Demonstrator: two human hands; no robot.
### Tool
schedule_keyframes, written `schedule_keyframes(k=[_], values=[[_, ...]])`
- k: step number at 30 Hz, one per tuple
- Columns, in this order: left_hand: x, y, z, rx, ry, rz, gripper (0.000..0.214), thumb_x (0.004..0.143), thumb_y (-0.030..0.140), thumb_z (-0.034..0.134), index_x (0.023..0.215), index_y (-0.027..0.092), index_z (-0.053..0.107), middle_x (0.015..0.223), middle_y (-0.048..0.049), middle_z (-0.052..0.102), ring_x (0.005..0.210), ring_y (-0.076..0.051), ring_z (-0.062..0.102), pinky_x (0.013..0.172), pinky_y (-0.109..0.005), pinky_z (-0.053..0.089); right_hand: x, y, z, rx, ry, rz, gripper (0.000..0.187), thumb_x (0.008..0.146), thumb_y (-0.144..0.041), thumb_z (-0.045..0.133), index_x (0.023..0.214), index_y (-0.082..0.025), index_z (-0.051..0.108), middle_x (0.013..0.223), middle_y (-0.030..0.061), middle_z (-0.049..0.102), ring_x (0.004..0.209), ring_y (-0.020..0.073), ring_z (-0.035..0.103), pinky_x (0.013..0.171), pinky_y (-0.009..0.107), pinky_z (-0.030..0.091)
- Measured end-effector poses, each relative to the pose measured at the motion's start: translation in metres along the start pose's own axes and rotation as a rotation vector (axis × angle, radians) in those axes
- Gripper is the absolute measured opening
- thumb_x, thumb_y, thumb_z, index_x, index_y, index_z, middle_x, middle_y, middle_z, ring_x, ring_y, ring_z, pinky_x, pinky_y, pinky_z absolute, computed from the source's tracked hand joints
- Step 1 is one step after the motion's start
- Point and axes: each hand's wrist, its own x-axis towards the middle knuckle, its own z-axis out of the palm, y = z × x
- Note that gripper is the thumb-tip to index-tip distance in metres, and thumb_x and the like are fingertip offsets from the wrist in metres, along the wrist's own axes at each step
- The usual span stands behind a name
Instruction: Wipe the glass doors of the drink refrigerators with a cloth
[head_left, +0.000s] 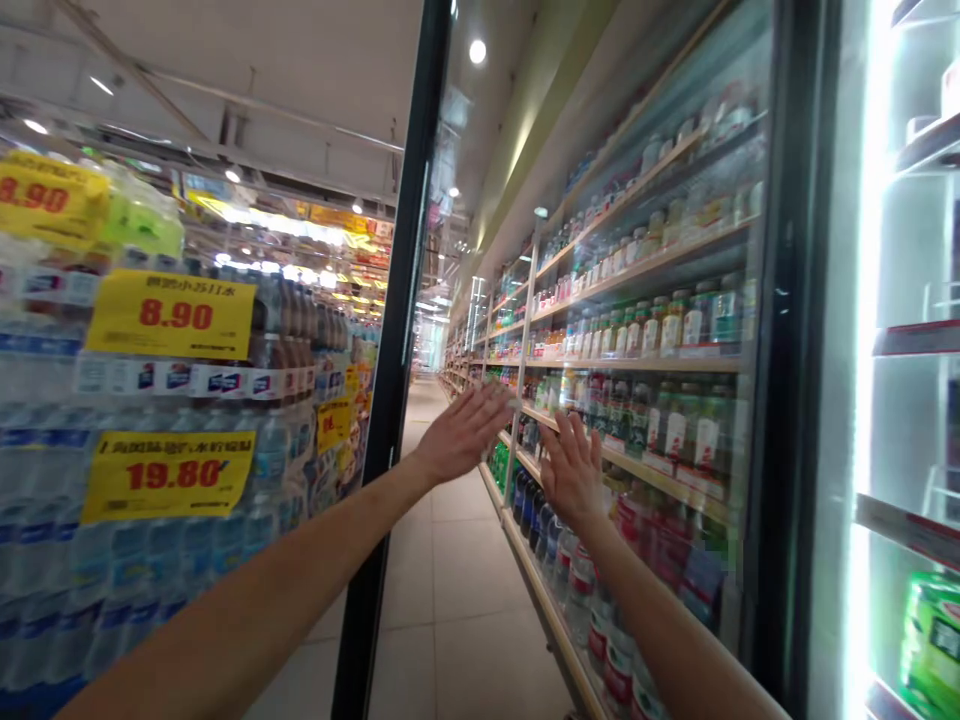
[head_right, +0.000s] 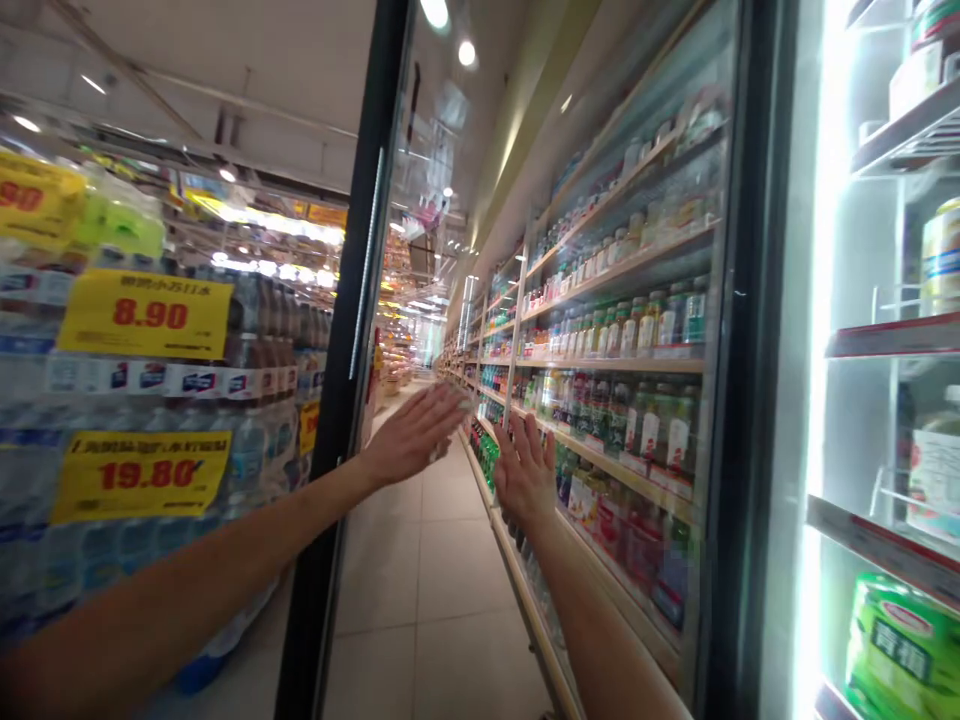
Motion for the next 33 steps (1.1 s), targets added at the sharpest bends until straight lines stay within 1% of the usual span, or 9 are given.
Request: schedule_keyframes(k=[4, 8, 10, 15, 17, 21, 23, 28, 33], values=[[0.018, -0.012, -0.002, 0.008, 0.097, -0.305, 0.049, 0.086, 0.022, 0.041, 0.134, 0.012, 0.035, 0.143, -0.0127, 0.034, 0.138, -0.024, 0.012, 0.111, -0.045, 0.021, -0.001, 0.001, 0.002, -0.006, 0.002, -0.008, 0.053, 0.084, -0.023, 0.044, 0.136, -0.021, 0.036, 0.143, 0.0105, 0.036, 0.137, 0.0267, 0.019, 0.109, 0.051, 0.016], [0.011, 0.005, 0.004, -0.033, -0.039, 0.060, 0.048, 0.086, 0.024, 0.041, 0.133, 0.015, 0.037, 0.143, -0.0090, 0.035, 0.138, -0.024, 0.013, 0.112, -0.043, 0.021, 0.000, 0.001, 0.001, 0.001, 0.004, -0.003, 0.050, 0.084, -0.023, 0.044, 0.134, -0.022, 0.038, 0.142, 0.0103, 0.037, 0.137, 0.0257, 0.019, 0.109, 0.050, 0.017], [0.013, 0.006, 0.005, -0.027, -0.059, 0.138, 0.047, 0.086, 0.025, 0.041, 0.132, 0.017, 0.039, 0.143, -0.0070, 0.036, 0.137, -0.023, 0.017, 0.112, -0.042, 0.021, 0.000, 0.000, 0.000, 0.002, 0.000, -0.003, 0.050, 0.084, -0.023, 0.044, 0.134, -0.022, 0.038, 0.142, 0.0099, 0.037, 0.137, 0.0252, 0.019, 0.109, 0.050, 0.016], [0.037, -0.012, 0.003, 0.007, 0.078, -0.213, 0.047, 0.087, 0.023, 0.039, 0.133, 0.013, 0.037, 0.142, -0.0119, 0.036, 0.137, -0.024, 0.019, 0.110, -0.046, 0.024, 0.000, 0.000, 0.000, 0.008, 0.017, -0.002, 0.049, 0.084, -0.023, 0.045, 0.133, -0.021, 0.040, 0.141, 0.0098, 0.038, 0.137, 0.0250, 0.019, 0.110, 0.049, 0.016], [0.037, -0.010, 0.003, -0.002, 0.072, -0.173, 0.047, 0.086, 0.023, 0.040, 0.133, 0.013, 0.037, 0.142, -0.0120, 0.036, 0.137, -0.024, 0.017, 0.110, -0.046, 0.023, 0.000, -0.001, 0.000, 0.006, 0.027, -0.006, 0.047, 0.084, -0.023, 0.045, 0.131, -0.019, 0.042, 0.140, 0.0112, 0.040, 0.137, 0.0255, 0.019, 0.109, 0.050, 0.016], [0.027, -0.003, 0.005, -0.003, -0.016, 0.139, 0.045, 0.086, 0.024, 0.040, 0.130, 0.016, 0.041, 0.140, -0.0071, 0.040, 0.136, -0.023, 0.021, 0.111, -0.042, 0.024, 0.000, 0.001, 0.001, 0.007, 0.014, -0.020, 0.047, 0.085, -0.024, 0.045, 0.131, -0.018, 0.043, 0.140, 0.0124, 0.040, 0.137, 0.0258, 0.018, 0.109, 0.050, 0.016], [0.032, -0.011, 0.002, 0.014, 0.001, 0.087, 0.045, 0.086, 0.024, 0.039, 0.131, 0.016, 0.039, 0.140, -0.0072, 0.040, 0.136, -0.023, 0.022, 0.110, -0.042, 0.025, 0.000, 0.001, 0.001, 0.013, 0.013, -0.019, 0.048, 0.084, -0.024, 0.044, 0.132, -0.019, 0.042, 0.141, 0.0113, 0.039, 0.138, 0.0252, 0.017, 0.109, 0.050, 0.015], [0.048, -0.032, -0.002, -0.016, 0.129, -0.293, 0.049, 0.086, 0.025, 0.040, 0.134, 0.015, 0.035, 0.142, -0.0110, 0.036, 0.137, -0.023, 0.018, 0.110, -0.046, 0.023, 0.002, -0.001, -0.001, 0.013, -0.003, 0.030, 0.049, 0.083, -0.024, 0.042, 0.132, -0.022, 0.043, 0.141, 0.0071, 0.038, 0.138, 0.0229, 0.016, 0.110, 0.049, 0.014], [0.026, -0.018, 0.000, -0.153, -0.045, -0.068, 0.045, 0.085, 0.029, 0.042, 0.129, 0.020, 0.042, 0.142, -0.0044, 0.038, 0.136, -0.019, 0.022, 0.112, -0.042, 0.020, 0.004, 0.000, -0.002, -0.002, -0.045, 0.050, 0.047, 0.084, -0.025, 0.040, 0.131, -0.023, 0.043, 0.142, 0.0050, 0.038, 0.138, 0.0215, 0.016, 0.110, 0.047, 0.012]])
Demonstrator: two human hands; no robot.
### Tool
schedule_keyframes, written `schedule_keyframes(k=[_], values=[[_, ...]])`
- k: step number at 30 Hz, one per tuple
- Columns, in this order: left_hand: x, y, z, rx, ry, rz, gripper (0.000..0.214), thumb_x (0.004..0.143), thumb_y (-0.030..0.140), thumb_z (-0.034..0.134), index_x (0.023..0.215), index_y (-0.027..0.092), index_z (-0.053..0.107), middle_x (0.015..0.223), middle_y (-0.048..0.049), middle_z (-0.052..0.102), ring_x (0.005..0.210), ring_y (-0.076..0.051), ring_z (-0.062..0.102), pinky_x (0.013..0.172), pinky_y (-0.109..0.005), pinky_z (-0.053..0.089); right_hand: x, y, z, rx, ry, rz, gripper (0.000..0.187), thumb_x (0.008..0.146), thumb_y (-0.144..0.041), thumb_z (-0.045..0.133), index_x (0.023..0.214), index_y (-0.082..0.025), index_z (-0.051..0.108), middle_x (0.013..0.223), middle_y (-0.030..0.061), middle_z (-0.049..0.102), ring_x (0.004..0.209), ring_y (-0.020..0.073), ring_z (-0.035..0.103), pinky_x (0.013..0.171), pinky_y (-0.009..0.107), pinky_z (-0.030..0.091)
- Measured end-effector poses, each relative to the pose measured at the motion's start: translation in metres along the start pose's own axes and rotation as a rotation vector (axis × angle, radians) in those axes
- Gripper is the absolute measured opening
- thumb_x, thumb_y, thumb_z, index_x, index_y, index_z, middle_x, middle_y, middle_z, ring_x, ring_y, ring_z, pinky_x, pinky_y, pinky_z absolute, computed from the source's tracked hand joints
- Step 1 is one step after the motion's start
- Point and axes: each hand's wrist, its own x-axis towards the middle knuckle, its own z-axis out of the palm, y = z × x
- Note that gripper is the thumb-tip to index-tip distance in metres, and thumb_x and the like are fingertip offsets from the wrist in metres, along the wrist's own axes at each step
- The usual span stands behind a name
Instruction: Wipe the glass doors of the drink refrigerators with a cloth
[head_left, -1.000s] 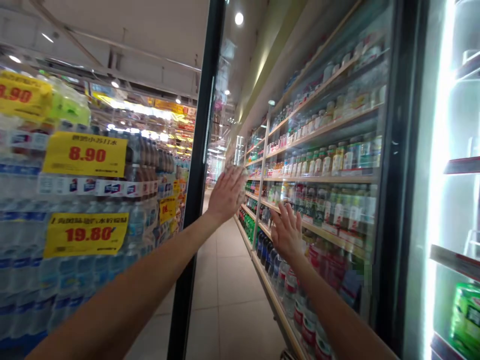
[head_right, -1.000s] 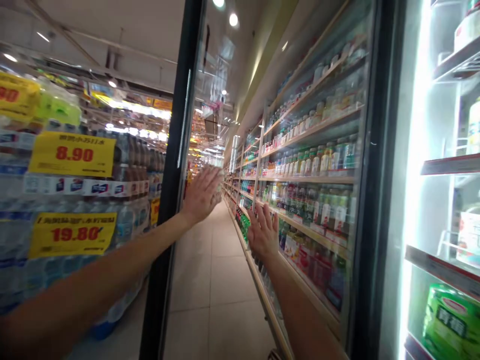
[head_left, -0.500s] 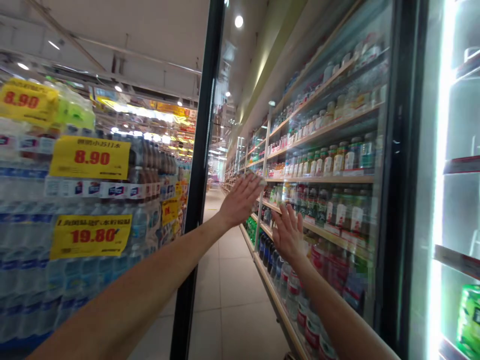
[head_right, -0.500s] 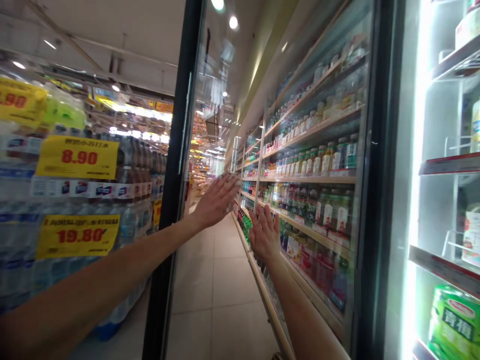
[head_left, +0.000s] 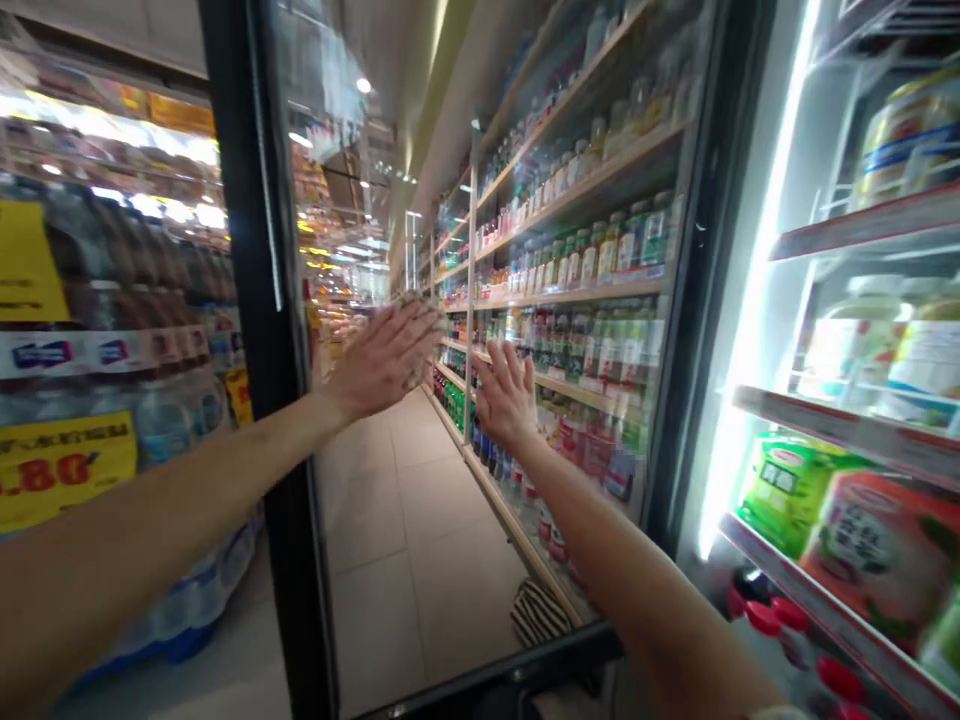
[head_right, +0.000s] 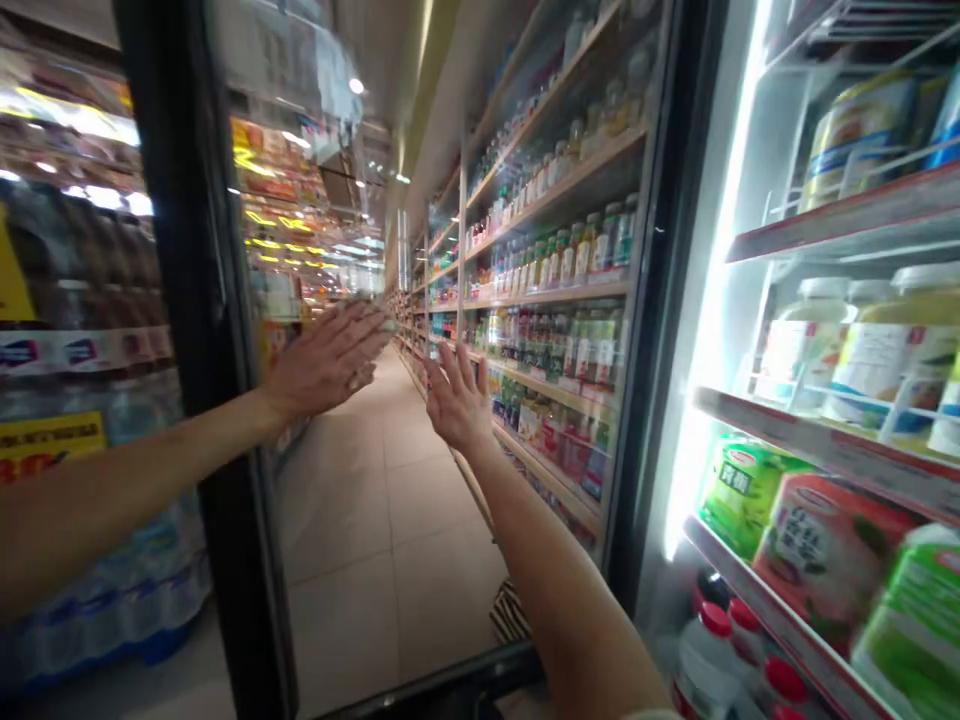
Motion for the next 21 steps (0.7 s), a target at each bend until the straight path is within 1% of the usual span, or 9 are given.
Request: schedule_keyframes(k=[2, 6, 8, 9, 11, 13, 15, 19, 21], values=[[0.001, -0.004, -0.004, -0.011, -0.019, 0.003, 0.044, 0.085, 0.029, 0.042, 0.128, 0.018, 0.044, 0.142, -0.0036, 0.038, 0.136, -0.018, 0.021, 0.112, -0.041, 0.020, 0.000, 0.001, 0.000, -0.004, 0.001, -0.002, 0.047, 0.085, -0.026, 0.039, 0.131, -0.024, 0.043, 0.142, 0.0050, 0.038, 0.138, 0.0209, 0.016, 0.111, 0.047, 0.011], [0.025, -0.023, -0.015, 0.049, 0.142, -0.321, 0.050, 0.083, 0.028, 0.038, 0.130, 0.010, 0.038, 0.146, -0.0031, 0.028, 0.137, -0.018, 0.016, 0.114, -0.043, 0.015, 0.000, 0.001, 0.001, -0.005, 0.005, 0.006, 0.046, 0.086, -0.028, 0.037, 0.131, -0.024, 0.043, 0.142, 0.0046, 0.037, 0.138, 0.0206, 0.015, 0.111, 0.046, 0.011], [0.027, -0.019, -0.014, 0.059, 0.162, -0.372, 0.053, 0.082, 0.028, 0.038, 0.132, 0.008, 0.035, 0.147, -0.0052, 0.026, 0.137, -0.019, 0.014, 0.114, -0.045, 0.013, 0.000, 0.001, 0.001, -0.009, 0.003, 0.010, 0.046, 0.086, -0.028, 0.036, 0.131, -0.024, 0.043, 0.142, 0.0044, 0.037, 0.138, 0.0204, 0.015, 0.111, 0.046, 0.011], [0.022, -0.012, -0.011, 0.051, 0.146, -0.347, 0.054, 0.083, 0.029, 0.040, 0.132, 0.007, 0.034, 0.147, -0.0072, 0.025, 0.137, -0.021, 0.012, 0.114, -0.047, 0.014, 0.000, 0.002, 0.002, -0.012, 0.002, 0.010, 0.047, 0.086, -0.028, 0.036, 0.132, -0.024, 0.042, 0.142, 0.0044, 0.037, 0.138, 0.0205, 0.016, 0.111, 0.046, 0.011], [0.006, 0.007, -0.003, 0.002, 0.064, -0.215, 0.053, 0.084, 0.029, 0.041, 0.132, 0.008, 0.037, 0.146, -0.0091, 0.030, 0.138, -0.023, 0.014, 0.112, -0.048, 0.017, 0.000, 0.002, 0.001, -0.015, -0.001, 0.007, 0.046, 0.086, -0.029, 0.035, 0.131, -0.024, 0.043, 0.142, 0.0044, 0.037, 0.138, 0.0205, 0.017, 0.111, 0.046, 0.011], [-0.009, 0.024, 0.003, -0.054, -0.047, -0.066, 0.046, 0.086, 0.030, 0.039, 0.130, 0.015, 0.042, 0.143, -0.0054, 0.036, 0.137, -0.020, 0.020, 0.111, -0.045, 0.021, 0.001, 0.002, 0.001, -0.015, -0.011, 0.010, 0.046, 0.086, -0.029, 0.034, 0.131, -0.024, 0.043, 0.142, 0.0041, 0.037, 0.138, 0.0205, 0.016, 0.111, 0.046, 0.011], [-0.014, 0.026, 0.004, -0.062, -0.082, -0.044, 0.044, 0.086, 0.030, 0.038, 0.128, 0.020, 0.043, 0.142, -0.0021, 0.038, 0.136, -0.018, 0.022, 0.111, -0.043, 0.021, 0.001, 0.002, 0.000, -0.017, -0.034, 0.018, 0.047, 0.086, -0.028, 0.034, 0.132, -0.024, 0.042, 0.143, 0.0037, 0.036, 0.138, 0.0203, 0.015, 0.111, 0.046, 0.010], [0.002, 0.003, -0.008, 0.034, 0.087, -0.360, 0.053, 0.084, 0.032, 0.039, 0.133, 0.012, 0.035, 0.148, -0.0038, 0.024, 0.138, -0.019, 0.010, 0.114, -0.046, 0.014, 0.001, 0.002, 0.000, -0.031, -0.052, 0.018, 0.047, 0.086, -0.028, 0.035, 0.133, -0.025, 0.041, 0.143, 0.0032, 0.035, 0.138, 0.0200, 0.014, 0.111, 0.046, 0.010], [0.005, -0.004, -0.012, 0.045, 0.091, -0.402, 0.055, 0.084, 0.033, 0.038, 0.135, 0.012, 0.031, 0.150, -0.0023, 0.019, 0.139, -0.016, 0.004, 0.115, -0.042, 0.010, 0.001, 0.002, 0.000, -0.035, -0.035, 0.015, 0.047, 0.086, -0.029, 0.035, 0.132, -0.024, 0.042, 0.142, 0.0035, 0.036, 0.138, 0.0197, 0.014, 0.111, 0.046, 0.010]])
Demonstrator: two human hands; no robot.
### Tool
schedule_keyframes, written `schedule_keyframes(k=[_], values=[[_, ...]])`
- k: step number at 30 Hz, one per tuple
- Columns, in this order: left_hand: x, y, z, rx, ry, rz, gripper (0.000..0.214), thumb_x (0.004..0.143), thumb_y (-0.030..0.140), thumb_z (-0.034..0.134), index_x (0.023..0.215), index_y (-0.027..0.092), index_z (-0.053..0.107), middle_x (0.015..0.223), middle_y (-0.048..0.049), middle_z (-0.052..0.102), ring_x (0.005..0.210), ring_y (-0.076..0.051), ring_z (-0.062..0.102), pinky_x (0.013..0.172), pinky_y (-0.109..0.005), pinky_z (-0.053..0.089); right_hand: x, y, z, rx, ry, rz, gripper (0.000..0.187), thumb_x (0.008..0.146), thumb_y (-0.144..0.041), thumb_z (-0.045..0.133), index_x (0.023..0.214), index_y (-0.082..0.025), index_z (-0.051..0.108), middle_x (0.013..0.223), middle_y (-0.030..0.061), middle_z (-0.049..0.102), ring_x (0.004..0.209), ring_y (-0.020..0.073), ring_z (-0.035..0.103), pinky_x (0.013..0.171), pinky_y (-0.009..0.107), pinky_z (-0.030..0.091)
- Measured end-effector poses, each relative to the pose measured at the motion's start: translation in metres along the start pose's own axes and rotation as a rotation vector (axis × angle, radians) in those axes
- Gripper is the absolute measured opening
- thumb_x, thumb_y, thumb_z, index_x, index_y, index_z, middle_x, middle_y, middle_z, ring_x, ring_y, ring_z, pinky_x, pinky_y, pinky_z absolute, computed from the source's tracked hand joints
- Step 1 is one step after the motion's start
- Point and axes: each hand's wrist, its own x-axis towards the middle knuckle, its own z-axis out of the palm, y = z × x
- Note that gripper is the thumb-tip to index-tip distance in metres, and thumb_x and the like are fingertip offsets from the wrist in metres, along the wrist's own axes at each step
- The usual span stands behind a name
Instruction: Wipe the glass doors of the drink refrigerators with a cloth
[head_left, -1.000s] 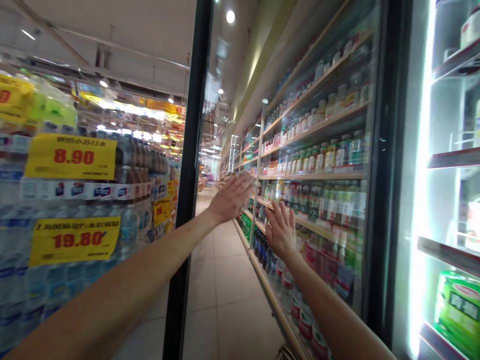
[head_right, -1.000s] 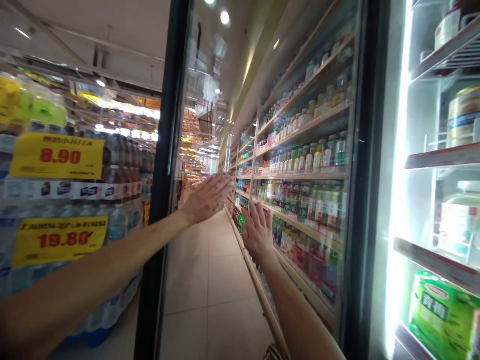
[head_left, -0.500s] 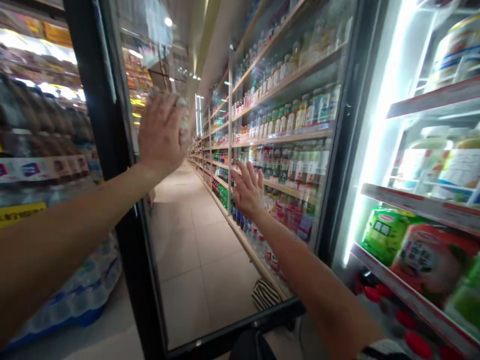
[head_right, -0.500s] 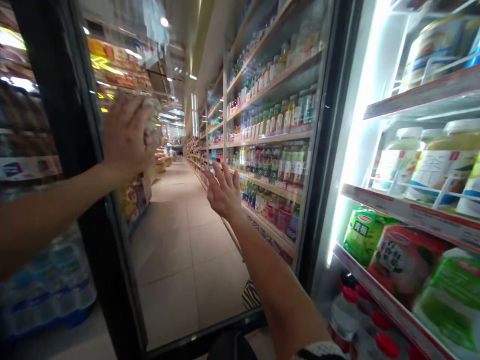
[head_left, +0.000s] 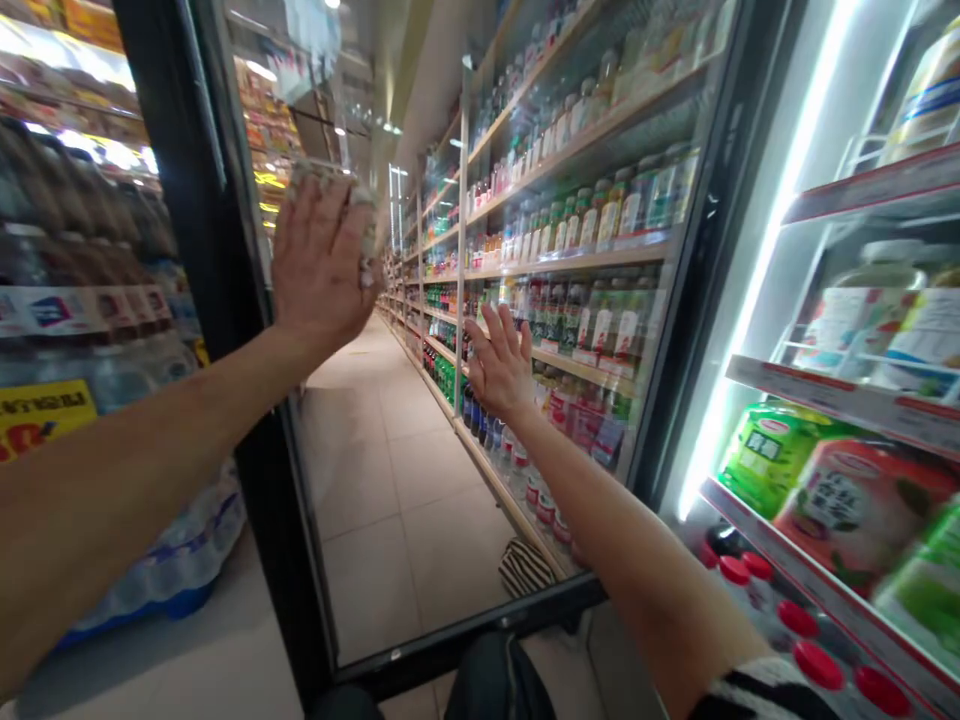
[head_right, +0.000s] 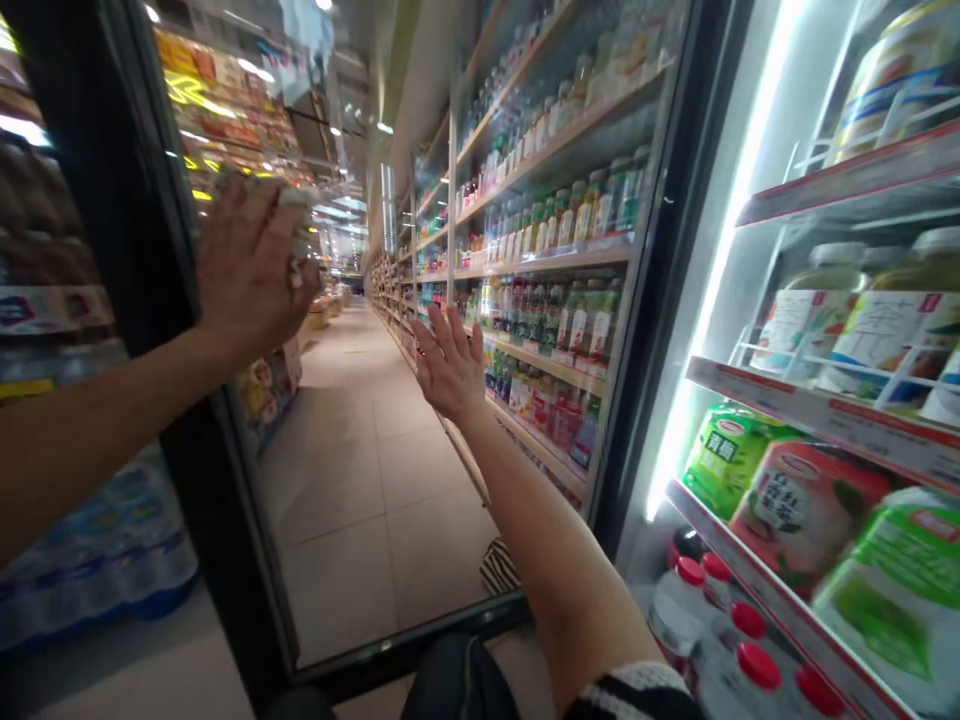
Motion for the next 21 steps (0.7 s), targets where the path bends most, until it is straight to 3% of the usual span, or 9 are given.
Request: schedule_keyframes(k=[3, 6, 11, 16, 21], values=[[-0.012, 0.000, 0.002, -0.002, -0.111, 0.170, 0.052, 0.085, 0.034, 0.036, 0.134, 0.016, 0.033, 0.149, -0.0011, 0.022, 0.139, -0.014, 0.004, 0.115, -0.039, 0.011, 0.000, 0.000, -0.001, -0.009, 0.009, -0.004, 0.046, 0.086, -0.029, 0.035, 0.132, -0.024, 0.043, 0.142, 0.0039, 0.038, 0.138, 0.0199, 0.015, 0.111, 0.046, 0.011], [-0.020, -0.002, 0.005, -0.002, -0.173, 0.350, 0.047, 0.086, 0.034, 0.038, 0.130, 0.018, 0.039, 0.145, -0.0027, 0.032, 0.138, -0.017, 0.014, 0.112, -0.042, 0.018, 0.001, -0.001, -0.001, -0.032, 0.012, -0.008, 0.046, 0.086, -0.029, 0.035, 0.132, -0.025, 0.043, 0.142, 0.0035, 0.038, 0.138, 0.0199, 0.016, 0.111, 0.045, 0.011], [-0.005, -0.008, 0.001, -0.025, 0.012, 0.124, 0.053, 0.085, 0.031, 0.043, 0.132, 0.010, 0.035, 0.147, -0.0086, 0.026, 0.138, -0.021, 0.011, 0.112, -0.046, 0.014, -0.001, 0.001, 0.000, -0.017, -0.001, -0.004, 0.047, 0.086, -0.029, 0.036, 0.132, -0.024, 0.043, 0.142, 0.0036, 0.037, 0.138, 0.0199, 0.014, 0.111, 0.045, 0.012], [-0.030, 0.015, 0.012, -0.115, -0.156, 0.259, 0.055, 0.084, 0.036, 0.043, 0.134, 0.015, 0.032, 0.148, -0.0069, 0.026, 0.139, -0.019, 0.007, 0.114, -0.043, 0.010, 0.004, -0.002, -0.009, 0.100, -0.035, 0.060, 0.051, 0.086, -0.027, 0.031, 0.137, -0.022, 0.033, 0.143, 0.0049, 0.034, 0.137, 0.0203, 0.017, 0.111, 0.047, 0.013], [-0.042, 0.030, 0.019, -0.143, -0.130, 0.170, 0.062, 0.085, 0.042, 0.036, 0.136, 0.010, 0.023, 0.149, -0.0111, 0.019, 0.139, -0.018, 0.007, 0.113, -0.040, 0.012, 0.041, -0.030, -0.026, 0.304, 0.057, 0.008, 0.054, 0.089, -0.024, 0.020, 0.142, -0.017, 0.016, 0.144, 0.0058, 0.031, 0.136, 0.0155, 0.022, 0.110, 0.040, 0.024]])
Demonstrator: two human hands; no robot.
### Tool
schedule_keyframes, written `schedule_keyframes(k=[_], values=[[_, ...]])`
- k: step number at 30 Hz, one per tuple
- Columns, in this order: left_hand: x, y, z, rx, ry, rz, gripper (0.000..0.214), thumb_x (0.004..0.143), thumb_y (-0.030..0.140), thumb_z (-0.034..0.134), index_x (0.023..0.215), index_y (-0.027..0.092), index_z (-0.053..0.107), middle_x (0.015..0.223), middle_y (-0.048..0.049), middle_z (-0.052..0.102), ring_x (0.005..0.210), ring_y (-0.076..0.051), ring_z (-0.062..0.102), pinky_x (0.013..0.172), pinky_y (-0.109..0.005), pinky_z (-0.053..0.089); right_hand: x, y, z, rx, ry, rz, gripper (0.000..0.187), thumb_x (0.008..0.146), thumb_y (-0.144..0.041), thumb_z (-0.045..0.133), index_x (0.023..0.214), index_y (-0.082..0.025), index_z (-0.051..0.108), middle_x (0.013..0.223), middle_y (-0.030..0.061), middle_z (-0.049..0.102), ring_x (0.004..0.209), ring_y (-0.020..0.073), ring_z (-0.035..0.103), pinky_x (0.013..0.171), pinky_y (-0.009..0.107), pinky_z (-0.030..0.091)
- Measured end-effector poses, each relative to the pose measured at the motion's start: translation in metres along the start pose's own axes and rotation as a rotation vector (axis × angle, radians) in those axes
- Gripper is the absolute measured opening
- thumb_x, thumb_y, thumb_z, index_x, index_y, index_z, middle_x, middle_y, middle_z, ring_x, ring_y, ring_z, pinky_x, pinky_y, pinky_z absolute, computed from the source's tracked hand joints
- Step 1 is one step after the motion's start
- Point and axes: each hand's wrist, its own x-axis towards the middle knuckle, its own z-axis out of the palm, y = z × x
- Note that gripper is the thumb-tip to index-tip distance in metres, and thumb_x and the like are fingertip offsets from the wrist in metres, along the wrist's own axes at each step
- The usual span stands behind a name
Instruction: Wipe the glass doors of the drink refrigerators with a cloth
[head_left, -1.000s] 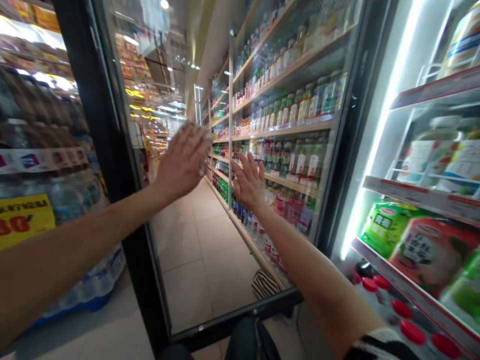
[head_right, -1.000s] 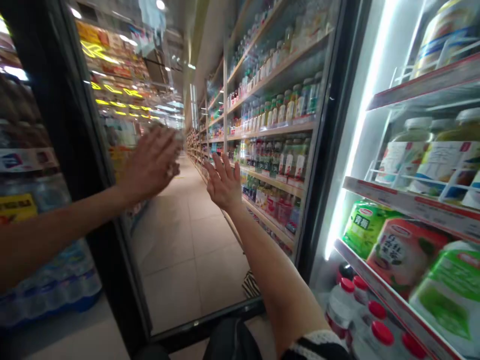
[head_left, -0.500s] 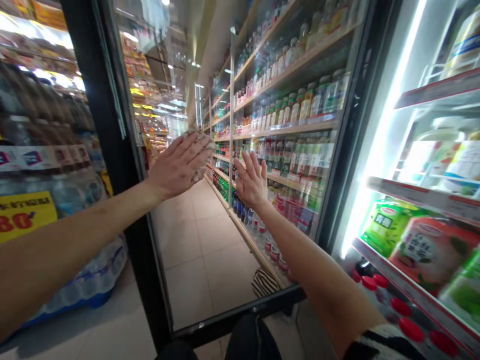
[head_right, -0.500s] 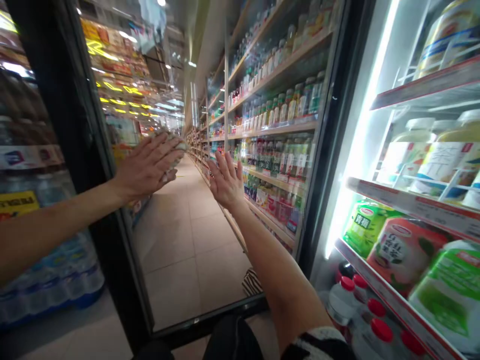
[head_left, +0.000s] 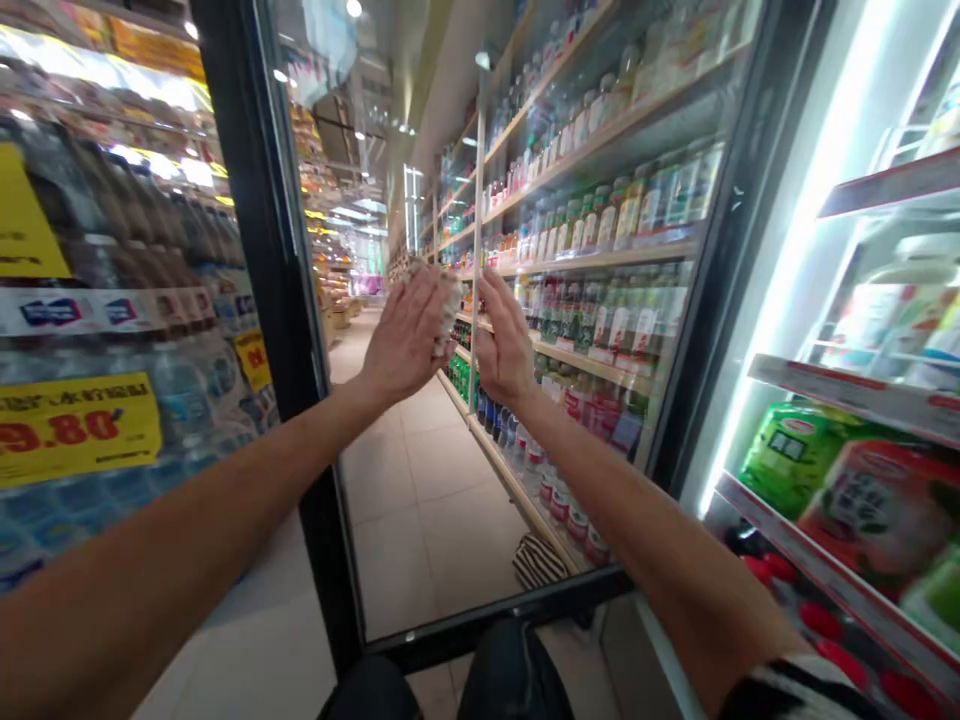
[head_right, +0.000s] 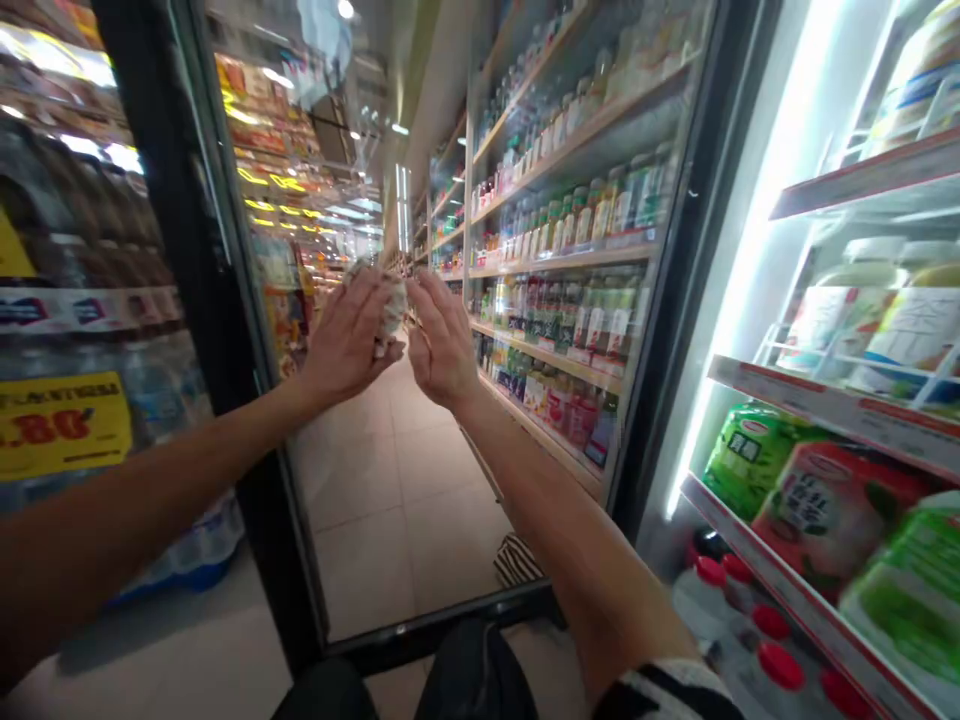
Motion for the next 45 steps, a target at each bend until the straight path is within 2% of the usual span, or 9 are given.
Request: schedule_keyframes(k=[4, 13, 17, 21, 24, 31, 38, 43, 45], values=[[-0.007, -0.008, -0.011, 0.014, 0.044, -0.113, 0.074, 0.083, 0.051, 0.041, 0.136, 0.004, 0.018, 0.149, -0.0175, 0.014, 0.139, -0.020, 0.006, 0.113, -0.042, 0.013, 0.024, -0.025, 0.012, -0.033, -0.125, -0.035, 0.050, 0.091, -0.025, 0.018, 0.140, -0.017, 0.024, 0.141, 0.0020, 0.037, 0.134, 0.0126, 0.025, 0.111, 0.033, 0.024], [-0.041, -0.026, -0.020, 0.101, 0.063, -0.134, 0.084, 0.079, 0.054, 0.048, 0.140, 0.008, 0.012, 0.147, -0.0217, 0.019, 0.138, -0.026, 0.010, 0.111, -0.049, 0.012, 0.024, -0.056, 0.032, -0.194, -0.160, 0.002, 0.050, 0.089, -0.051, 0.034, 0.134, -0.030, 0.037, 0.146, -0.0021, 0.029, 0.138, 0.0252, 0.014, 0.111, 0.055, 0.010], [-0.043, -0.027, -0.023, 0.069, 0.064, -0.111, 0.089, 0.076, 0.056, 0.053, 0.140, 0.009, 0.012, 0.147, -0.0213, 0.017, 0.138, -0.027, 0.011, 0.111, -0.048, 0.014, 0.028, -0.023, 0.023, -0.223, -0.143, -0.009, 0.046, 0.089, -0.045, 0.036, 0.131, -0.028, 0.042, 0.145, -0.0004, 0.032, 0.138, 0.0242, 0.014, 0.112, 0.056, 0.008], [-0.041, -0.020, -0.016, 0.089, 0.090, -0.171, 0.077, 0.082, 0.049, 0.047, 0.141, 0.014, 0.011, 0.149, -0.0167, 0.016, 0.139, -0.027, 0.006, 0.111, -0.051, 0.010, 0.029, 0.037, 0.005, -0.251, 0.078, 0.273, 0.041, 0.091, -0.028, 0.029, 0.128, -0.021, 0.046, 0.141, 0.0053, 0.037, 0.136, 0.0235, 0.021, 0.111, 0.052, 0.012], [-0.038, -0.014, -0.009, 0.136, 0.102, -0.208, 0.071, 0.084, 0.045, 0.045, 0.142, 0.017, 0.014, 0.150, -0.0133, 0.016, 0.139, -0.028, 0.002, 0.110, -0.055, 0.006, 0.021, 0.047, 0.003, -0.229, 0.191, 0.372, 0.045, 0.091, -0.024, 0.021, 0.127, -0.015, 0.046, 0.140, 0.0087, 0.038, 0.136, 0.0214, 0.021, 0.112, 0.046, 0.015], [-0.038, -0.011, -0.004, 0.168, 0.102, -0.209, 0.073, 0.084, 0.042, 0.045, 0.143, 0.018, 0.011, 0.151, -0.0122, 0.012, 0.139, -0.030, 0.000, 0.109, -0.057, 0.007, 0.002, 0.018, 0.008, -0.219, -0.119, -0.082, 0.052, 0.088, -0.045, 0.036, 0.134, -0.021, 0.037, 0.145, 0.0035, 0.030, 0.139, 0.0203, 0.011, 0.114, 0.044, 0.013], [-0.038, -0.009, 0.000, 0.178, 0.153, -0.225, 0.075, 0.084, 0.040, 0.045, 0.143, 0.028, 0.001, 0.151, -0.0076, 0.012, 0.138, -0.030, 0.005, 0.109, -0.058, 0.010, -0.010, 0.088, -0.010, -0.288, 0.269, 0.333, 0.055, 0.086, -0.035, 0.035, 0.137, -0.013, 0.032, 0.142, 0.0144, 0.031, 0.137, 0.0267, 0.015, 0.107, 0.054, 0.020], [-0.037, -0.008, -0.003, 0.169, 0.176, -0.231, 0.077, 0.082, 0.039, 0.046, 0.141, 0.034, -0.003, 0.151, -0.0040, 0.011, 0.138, -0.030, 0.007, 0.109, -0.059, 0.014, -0.033, 0.054, -0.005, -0.225, -0.027, -0.080, 0.051, 0.083, -0.038, 0.045, 0.131, -0.020, 0.042, 0.142, 0.0091, 0.036, 0.137, 0.0239, 0.017, 0.109, 0.048, 0.022], [-0.037, -0.008, -0.004, 0.172, 0.176, -0.233, 0.078, 0.082, 0.038, 0.047, 0.141, 0.034, -0.004, 0.150, -0.0035, 0.011, 0.138, -0.030, 0.008, 0.108, -0.059, 0.015, -0.042, 0.067, -0.015, -0.250, -0.035, -0.081, 0.050, 0.082, -0.036, 0.046, 0.130, -0.021, 0.044, 0.140, 0.0086, 0.039, 0.136, 0.0238, 0.020, 0.108, 0.048, 0.023]])
